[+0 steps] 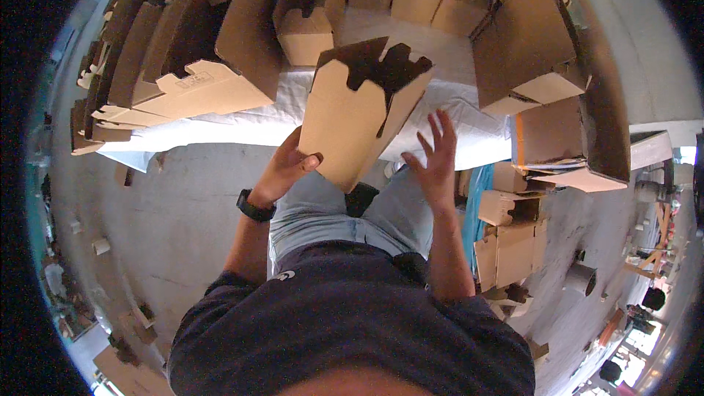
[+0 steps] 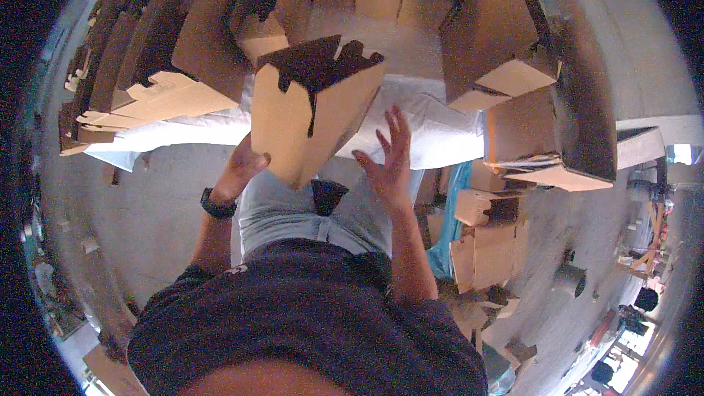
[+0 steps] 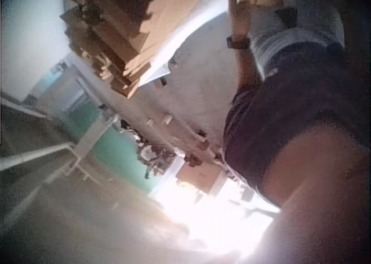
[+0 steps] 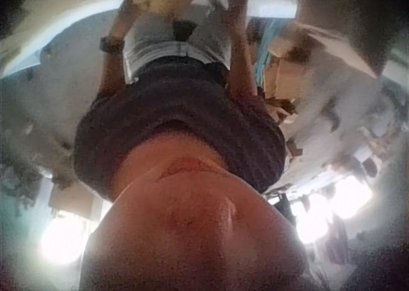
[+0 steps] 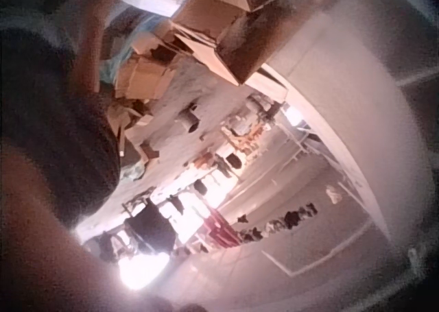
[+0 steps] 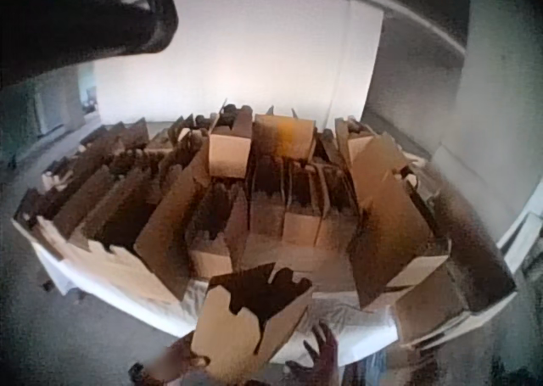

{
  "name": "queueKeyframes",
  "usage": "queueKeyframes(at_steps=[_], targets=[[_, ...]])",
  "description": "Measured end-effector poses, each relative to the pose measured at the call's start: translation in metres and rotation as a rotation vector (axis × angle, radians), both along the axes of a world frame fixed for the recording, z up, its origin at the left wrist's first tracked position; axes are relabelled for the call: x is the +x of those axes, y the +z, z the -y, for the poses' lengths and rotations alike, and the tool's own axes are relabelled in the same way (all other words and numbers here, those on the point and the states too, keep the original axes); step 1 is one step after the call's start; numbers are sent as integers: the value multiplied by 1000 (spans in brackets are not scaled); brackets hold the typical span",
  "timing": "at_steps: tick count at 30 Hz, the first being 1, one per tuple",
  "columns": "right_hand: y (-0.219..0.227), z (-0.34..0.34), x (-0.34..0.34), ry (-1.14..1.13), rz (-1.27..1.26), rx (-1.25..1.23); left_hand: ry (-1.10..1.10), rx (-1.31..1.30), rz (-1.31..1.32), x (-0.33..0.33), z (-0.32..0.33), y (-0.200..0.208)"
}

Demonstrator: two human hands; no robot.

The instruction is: The person folds flat cardboard pieces into box shapes by hand and places the assembled boxes on a table.

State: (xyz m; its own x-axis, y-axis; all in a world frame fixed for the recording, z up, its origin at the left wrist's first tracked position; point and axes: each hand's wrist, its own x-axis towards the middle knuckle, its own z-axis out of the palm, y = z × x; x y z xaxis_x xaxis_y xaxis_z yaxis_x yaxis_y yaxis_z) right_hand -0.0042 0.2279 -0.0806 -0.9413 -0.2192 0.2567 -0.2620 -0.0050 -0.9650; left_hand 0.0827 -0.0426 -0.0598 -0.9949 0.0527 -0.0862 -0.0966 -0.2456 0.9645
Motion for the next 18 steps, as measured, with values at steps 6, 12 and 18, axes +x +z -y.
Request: queueKeyframes(at_steps=[6,12,18], targets=[[32,12,-24,196,200,-232,-4,130,-94,9,14,-22],[24,1,-3,73,-39,54,192,173,-177,3,13,-27],[16,-26,-2,155,-289,510,132,-253,-184,-19,10,-39]])
